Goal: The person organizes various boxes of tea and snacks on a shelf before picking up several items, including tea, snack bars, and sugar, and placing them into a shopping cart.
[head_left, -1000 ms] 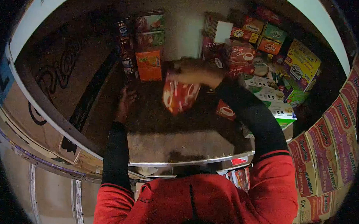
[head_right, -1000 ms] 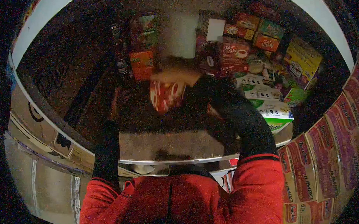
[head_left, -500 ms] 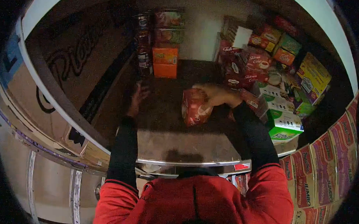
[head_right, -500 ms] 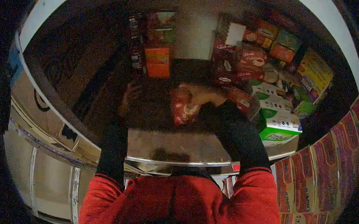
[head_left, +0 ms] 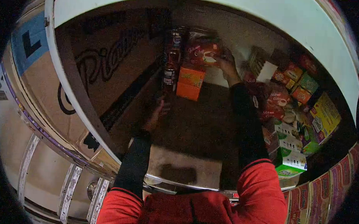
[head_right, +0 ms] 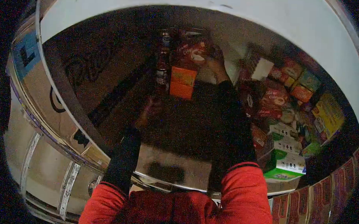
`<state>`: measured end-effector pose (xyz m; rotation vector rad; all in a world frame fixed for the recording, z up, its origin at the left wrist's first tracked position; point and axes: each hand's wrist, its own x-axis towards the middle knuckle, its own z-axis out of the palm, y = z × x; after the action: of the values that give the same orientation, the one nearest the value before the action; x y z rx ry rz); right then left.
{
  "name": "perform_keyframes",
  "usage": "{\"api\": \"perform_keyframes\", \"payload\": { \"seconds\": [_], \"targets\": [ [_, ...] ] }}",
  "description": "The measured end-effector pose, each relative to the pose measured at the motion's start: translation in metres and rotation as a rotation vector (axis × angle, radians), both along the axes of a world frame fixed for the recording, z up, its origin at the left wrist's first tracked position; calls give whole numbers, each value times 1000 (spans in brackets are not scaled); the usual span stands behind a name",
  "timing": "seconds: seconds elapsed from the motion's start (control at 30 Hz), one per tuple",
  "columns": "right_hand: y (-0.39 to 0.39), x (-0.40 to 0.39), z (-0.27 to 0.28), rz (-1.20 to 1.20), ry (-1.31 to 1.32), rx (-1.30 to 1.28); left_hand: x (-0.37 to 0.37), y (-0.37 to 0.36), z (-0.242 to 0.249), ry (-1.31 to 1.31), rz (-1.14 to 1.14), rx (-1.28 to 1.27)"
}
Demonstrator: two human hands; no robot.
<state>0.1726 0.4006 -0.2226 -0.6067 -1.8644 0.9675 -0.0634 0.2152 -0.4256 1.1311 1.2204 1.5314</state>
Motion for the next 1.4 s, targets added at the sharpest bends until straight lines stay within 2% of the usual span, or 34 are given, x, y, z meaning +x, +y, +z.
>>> {"api": "perform_keyframes", "payload": {
  "seconds": [0.03,0.1,0.13,0.2,0.23,0.27,0.33,0.43,0.47,0.53,0.6,0.67,0.7,0.83,0.9,0.93,1.0,1.07,1.1,1.17,1.27,1.3,1.37,1.4],
  "targets": [
    [12,-7,-7,87,145,-103,-1,-1,-1,-3,11,5],
    [22,-20,-28,353,144,-56,0,-6,0,28,-25,100],
    [36,-29,-48,232,182,-131,4,-12,9,29,-15,103],
    [24,-43,-62,277,368,-83,16,-27,31,54,19,38],
    [18,-50,-69,303,456,-55,14,-24,26,56,25,37],
    [21,-57,-68,25,283,90,11,-16,16,38,23,53],
    [42,-66,-78,-253,103,226,9,-11,6,18,18,64],
    [69,-73,-101,-261,-26,-39,5,-4,-1,35,13,65],
    [52,-77,-95,-454,-56,138,0,2,-11,67,15,98],
    [48,-76,-95,-663,-98,302,-4,4,-19,97,-3,116],
    [30,-50,-70,-666,-139,424,-1,6,-23,-25,2,107],
    [-2,-11,-32,-555,-313,479,22,-24,17,-16,25,48],
    [-20,8,-10,-490,-434,482,23,-22,17,-13,37,20],
    [-115,91,53,-257,-1080,234,-6,17,-21,70,-49,25],
    [-139,132,53,-161,-1469,555,-8,25,-29,50,-73,87],
    [-133,152,55,-10,-1619,280,-11,26,-33,41,-85,91],
    [-125,208,11,88,-1336,78,-15,28,-37,153,-93,173],
    [-132,256,-50,22,-928,157,-1,12,-17,131,-93,170],
    [-132,268,-62,-44,-1122,256,3,5,-7,112,-79,166],
    [-116,278,-80,-114,-1311,370,2,14,-20,126,-84,140],
    [-102,240,-61,58,-1324,544,2,5,-10,159,-40,113],
    [-139,190,-15,-35,-1391,388,6,1,-5,180,-16,106],
    [-159,140,30,-32,-1171,178,11,-2,-2,122,4,112],
    [-149,127,43,-32,-941,215,12,-2,-4,58,-1,109]
  ]
}}
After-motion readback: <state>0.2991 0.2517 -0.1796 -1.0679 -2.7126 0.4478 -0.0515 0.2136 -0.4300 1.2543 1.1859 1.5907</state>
